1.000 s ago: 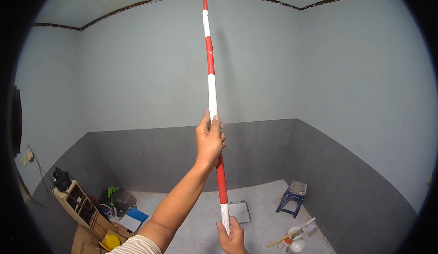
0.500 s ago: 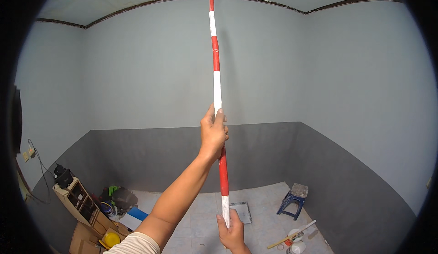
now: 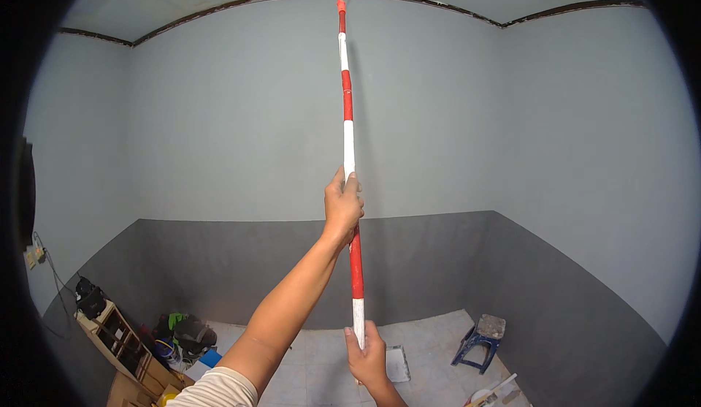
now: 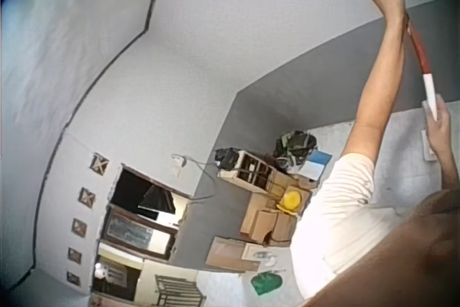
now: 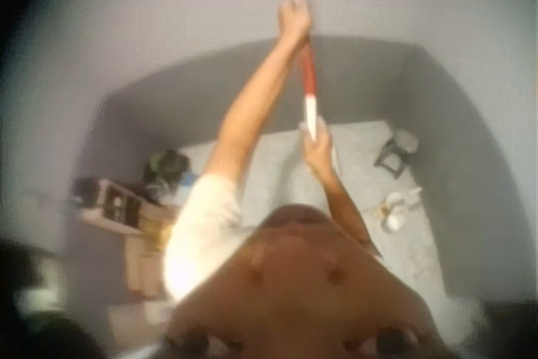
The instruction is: The person paints the ceiling using a paint roller on an extension pole.
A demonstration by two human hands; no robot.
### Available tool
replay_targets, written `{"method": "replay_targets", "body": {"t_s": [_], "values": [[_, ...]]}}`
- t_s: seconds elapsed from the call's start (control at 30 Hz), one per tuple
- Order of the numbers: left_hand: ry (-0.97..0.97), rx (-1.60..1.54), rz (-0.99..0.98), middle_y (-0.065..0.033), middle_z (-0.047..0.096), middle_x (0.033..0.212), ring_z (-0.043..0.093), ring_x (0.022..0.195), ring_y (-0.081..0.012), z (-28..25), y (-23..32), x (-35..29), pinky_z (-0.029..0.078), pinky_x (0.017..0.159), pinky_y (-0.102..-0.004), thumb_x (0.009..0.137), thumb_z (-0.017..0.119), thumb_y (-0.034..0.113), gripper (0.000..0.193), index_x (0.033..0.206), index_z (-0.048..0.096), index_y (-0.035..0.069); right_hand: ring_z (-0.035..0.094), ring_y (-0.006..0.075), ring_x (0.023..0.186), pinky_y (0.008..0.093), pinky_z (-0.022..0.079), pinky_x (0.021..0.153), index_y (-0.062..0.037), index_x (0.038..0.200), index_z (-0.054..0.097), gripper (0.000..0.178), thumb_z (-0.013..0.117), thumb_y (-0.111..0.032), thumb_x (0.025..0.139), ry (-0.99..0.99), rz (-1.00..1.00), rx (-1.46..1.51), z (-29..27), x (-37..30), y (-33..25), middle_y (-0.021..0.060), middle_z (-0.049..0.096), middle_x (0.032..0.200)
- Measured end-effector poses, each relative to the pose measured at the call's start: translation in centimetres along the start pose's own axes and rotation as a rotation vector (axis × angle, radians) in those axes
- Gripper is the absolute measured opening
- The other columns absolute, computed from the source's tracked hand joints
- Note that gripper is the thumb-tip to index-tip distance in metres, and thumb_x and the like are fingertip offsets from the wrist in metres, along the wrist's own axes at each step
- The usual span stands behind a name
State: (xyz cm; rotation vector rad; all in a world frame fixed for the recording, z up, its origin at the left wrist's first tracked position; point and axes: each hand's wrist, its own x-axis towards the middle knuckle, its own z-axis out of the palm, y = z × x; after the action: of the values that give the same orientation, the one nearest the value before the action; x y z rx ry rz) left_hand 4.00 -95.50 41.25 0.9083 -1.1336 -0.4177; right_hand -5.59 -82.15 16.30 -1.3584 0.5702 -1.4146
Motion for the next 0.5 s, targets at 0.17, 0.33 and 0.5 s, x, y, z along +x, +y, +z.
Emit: {"method": "replay_targets", "body": {"t_s": [0.17, 0.33, 0.5], "values": [[-0.002, 0.022, 0.009, 0.0011, 0.047, 0.073, 0.039, 0.051, -0.0050, 0.0, -2.5, 3.5, 0.034, 0.043, -0.0271, 0.104, 0.047, 0.018, 0.042, 0.142, 0.048, -0.002, 0.040, 0.0024, 0.057, 0.0252, 0.032, 0.049, -0.0032, 0.091, 0.054, 0.017, 0.062, -0.015, 0.100, 0.009, -0.012, 0.010, 0.7, 3.7, 1.6, -0.0050, 0.046, 0.063], [-0.002, 0.031, 0.032, -0.0001, 0.045, 0.082, 0.036, 0.049, -0.0042, 0.0, -3.7, 5.9, 0.032, 0.041, -0.0230, 0.104, 0.045, 0.017, 0.034, 0.134, 0.050, 0.001, 0.039, 0.0019, 0.056, 0.0254, 0.031, 0.048, -0.0036, 0.091, 0.054, 0.018, 0.062, -0.016, 0.100, -0.011, -0.056, 0.032, 1.1, 6.7, 2.7, -0.0056, 0.045, 0.062], [0.005, 0.063, 0.038, -0.0002, 0.045, 0.082, 0.037, 0.050, -0.0041, -0.2, -5.4, 7.3, 0.032, 0.041, -0.0231, 0.105, 0.045, 0.017, 0.034, 0.134, 0.050, 0.001, 0.037, 0.0016, 0.055, 0.0252, 0.029, 0.046, -0.0043, 0.090, 0.054, 0.018, 0.062, -0.016, 0.100, -0.008, -0.030, 0.039, 1.4, 7.5, 3.7, -0.0064, 0.044, 0.061]]}}
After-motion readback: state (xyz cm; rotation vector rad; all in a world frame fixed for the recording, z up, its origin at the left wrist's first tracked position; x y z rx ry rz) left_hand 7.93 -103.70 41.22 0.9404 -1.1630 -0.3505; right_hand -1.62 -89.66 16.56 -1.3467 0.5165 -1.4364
